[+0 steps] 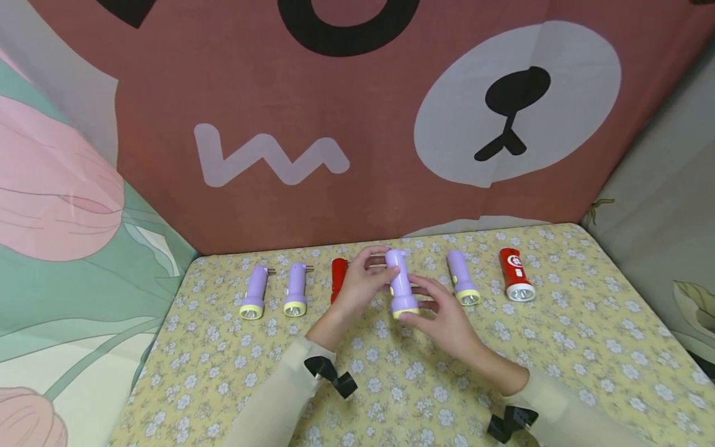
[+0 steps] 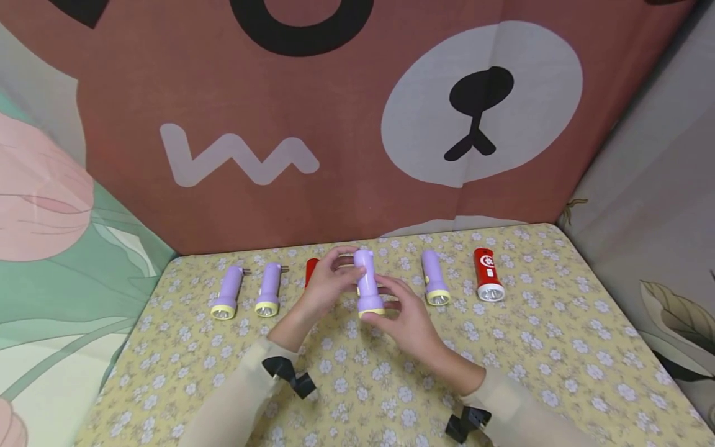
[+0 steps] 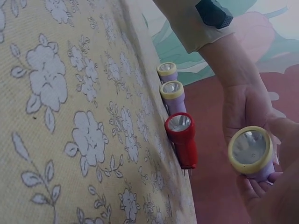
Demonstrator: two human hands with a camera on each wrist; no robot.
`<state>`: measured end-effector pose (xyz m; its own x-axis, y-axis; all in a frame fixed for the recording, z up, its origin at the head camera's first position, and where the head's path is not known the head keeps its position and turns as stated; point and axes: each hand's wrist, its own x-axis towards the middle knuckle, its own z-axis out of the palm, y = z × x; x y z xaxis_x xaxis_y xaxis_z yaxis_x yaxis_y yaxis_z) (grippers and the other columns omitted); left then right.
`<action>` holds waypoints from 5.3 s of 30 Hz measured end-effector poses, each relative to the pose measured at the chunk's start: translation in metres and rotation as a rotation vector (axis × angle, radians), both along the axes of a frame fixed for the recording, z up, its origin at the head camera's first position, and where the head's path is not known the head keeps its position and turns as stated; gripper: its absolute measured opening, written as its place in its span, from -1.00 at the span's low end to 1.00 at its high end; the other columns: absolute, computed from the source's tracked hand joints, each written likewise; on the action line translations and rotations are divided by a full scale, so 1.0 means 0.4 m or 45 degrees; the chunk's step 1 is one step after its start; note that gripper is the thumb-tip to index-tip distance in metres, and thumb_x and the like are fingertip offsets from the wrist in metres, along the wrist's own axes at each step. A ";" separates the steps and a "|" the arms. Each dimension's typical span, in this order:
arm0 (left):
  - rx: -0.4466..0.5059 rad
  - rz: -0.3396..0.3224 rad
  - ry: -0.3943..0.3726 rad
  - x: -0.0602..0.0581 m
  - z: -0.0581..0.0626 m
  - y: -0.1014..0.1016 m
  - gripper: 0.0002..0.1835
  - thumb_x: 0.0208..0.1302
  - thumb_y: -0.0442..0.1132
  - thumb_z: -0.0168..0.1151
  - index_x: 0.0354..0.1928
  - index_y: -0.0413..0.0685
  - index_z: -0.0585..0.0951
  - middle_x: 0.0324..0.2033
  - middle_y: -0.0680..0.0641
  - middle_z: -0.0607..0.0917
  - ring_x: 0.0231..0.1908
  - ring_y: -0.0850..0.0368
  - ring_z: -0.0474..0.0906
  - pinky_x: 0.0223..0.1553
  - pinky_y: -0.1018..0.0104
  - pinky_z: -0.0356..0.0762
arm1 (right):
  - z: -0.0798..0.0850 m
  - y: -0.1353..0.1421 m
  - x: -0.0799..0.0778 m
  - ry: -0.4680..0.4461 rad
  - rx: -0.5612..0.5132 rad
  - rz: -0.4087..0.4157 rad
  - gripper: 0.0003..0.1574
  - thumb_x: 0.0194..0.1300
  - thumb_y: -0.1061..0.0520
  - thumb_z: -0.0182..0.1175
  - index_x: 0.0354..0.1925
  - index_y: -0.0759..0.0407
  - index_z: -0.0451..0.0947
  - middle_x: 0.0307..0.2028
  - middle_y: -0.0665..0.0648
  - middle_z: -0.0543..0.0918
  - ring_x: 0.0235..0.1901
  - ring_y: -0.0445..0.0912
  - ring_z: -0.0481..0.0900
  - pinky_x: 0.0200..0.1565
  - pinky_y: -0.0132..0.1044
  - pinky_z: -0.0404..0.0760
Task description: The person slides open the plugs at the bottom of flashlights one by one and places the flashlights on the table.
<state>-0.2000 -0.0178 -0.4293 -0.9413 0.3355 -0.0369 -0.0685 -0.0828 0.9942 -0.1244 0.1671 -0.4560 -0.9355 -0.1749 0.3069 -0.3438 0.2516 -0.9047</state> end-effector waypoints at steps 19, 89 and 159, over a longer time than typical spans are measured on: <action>-0.117 -0.025 0.251 0.010 0.004 0.005 -0.52 0.31 -0.39 0.39 0.25 -0.15 0.52 0.10 -0.22 0.61 0.08 -0.16 0.60 -0.06 0.02 0.72 | 0.002 0.014 -0.010 -0.120 -0.195 0.001 -0.29 0.28 0.38 0.36 0.34 0.41 0.38 0.23 0.37 0.54 0.14 0.16 0.57 0.07 -0.31 0.66; -0.083 -0.170 0.427 0.048 0.030 -0.004 -0.64 0.54 -0.36 0.11 0.28 -0.35 0.52 0.19 -0.27 0.59 0.17 -0.12 0.55 0.14 0.19 0.62 | -0.035 0.028 -0.038 -0.114 -0.084 -0.169 -0.45 0.20 0.31 0.46 0.15 0.37 0.59 0.06 0.28 0.70 0.04 0.01 0.66 0.17 -0.12 0.62; -0.055 -0.063 0.110 0.066 0.066 0.039 -0.87 0.45 -0.36 0.15 -0.07 -0.28 0.60 -0.13 -0.08 0.62 -0.17 0.13 0.56 -0.11 0.25 0.58 | -0.046 0.016 -0.030 0.012 -0.049 -0.155 -0.55 0.18 0.36 0.45 0.06 0.36 0.67 0.03 0.30 0.72 0.05 0.16 0.68 0.10 -0.07 0.66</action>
<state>-0.1736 -0.0021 -0.4031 -0.9238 0.3817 0.0285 0.0150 -0.0381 0.9992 -0.1364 0.1733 -0.4744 -0.9461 -0.0481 0.3202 -0.3215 0.2573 -0.9113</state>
